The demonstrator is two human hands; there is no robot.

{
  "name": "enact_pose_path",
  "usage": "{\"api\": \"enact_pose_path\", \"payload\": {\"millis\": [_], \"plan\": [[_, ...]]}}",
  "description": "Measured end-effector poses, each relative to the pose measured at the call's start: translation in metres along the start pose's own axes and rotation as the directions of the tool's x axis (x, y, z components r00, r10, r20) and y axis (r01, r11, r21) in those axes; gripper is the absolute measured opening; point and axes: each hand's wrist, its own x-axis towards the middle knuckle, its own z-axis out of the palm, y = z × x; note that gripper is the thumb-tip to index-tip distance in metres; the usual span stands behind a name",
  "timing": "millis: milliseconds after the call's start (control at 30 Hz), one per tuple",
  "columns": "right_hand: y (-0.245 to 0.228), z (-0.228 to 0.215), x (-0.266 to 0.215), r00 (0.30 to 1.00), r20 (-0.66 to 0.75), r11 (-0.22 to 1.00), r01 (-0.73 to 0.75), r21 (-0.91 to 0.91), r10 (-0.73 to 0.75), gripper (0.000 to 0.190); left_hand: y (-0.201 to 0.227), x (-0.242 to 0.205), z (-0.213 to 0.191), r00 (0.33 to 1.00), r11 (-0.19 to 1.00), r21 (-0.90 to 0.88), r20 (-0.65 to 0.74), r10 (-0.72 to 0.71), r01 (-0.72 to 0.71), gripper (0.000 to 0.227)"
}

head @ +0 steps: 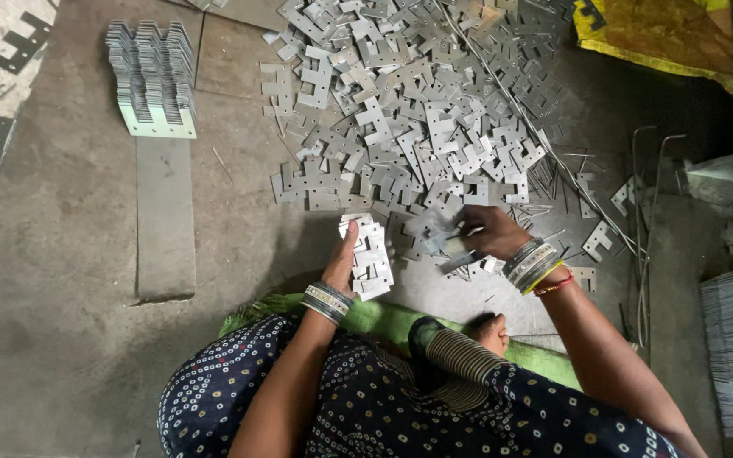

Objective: The person sits on the floor and sorts a large pile of small, silver metal brackets. They pick up the brackets one by one, align them, and stack them into neat piles on a flat metal sheet placed on the floor.

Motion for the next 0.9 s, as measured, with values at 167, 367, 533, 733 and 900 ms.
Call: {"api": "enact_pose_path", "payload": {"millis": [167,367,533,733,900], "plan": [[0.016,0.017,0.035,0.954,-0.278,0.951,0.020,-0.308,-0.110,0.047,0.004,-0.007,0.003,0.998,0.997,-0.059,0.026,-0.051,0.052,0.071],[0.061,0.036,0.084,0.949,-0.213,0.643,-0.014,-0.766,-0.233,0.047,0.009,-0.016,0.001,0.996,0.996,-0.042,0.042,-0.073,0.075,0.077],[0.041,0.031,0.080,0.966,-0.258,0.615,-0.222,-0.756,0.031,0.033,0.010,-0.018,0.006,0.994,0.983,-0.144,0.004,-0.112,0.112,0.081],[0.010,0.007,0.040,0.976,-0.184,0.993,0.109,-0.044,-0.116,0.036,0.000,-0.007,-0.007,0.998,0.999,-0.015,-0.036,0.047,-0.048,0.079],[0.035,0.034,0.058,0.907,-0.331,0.932,0.148,-0.330,-0.261,0.040,0.007,-0.008,-0.002,0.999,1.000,0.023,-0.043,-0.010,0.011,0.075]]}}
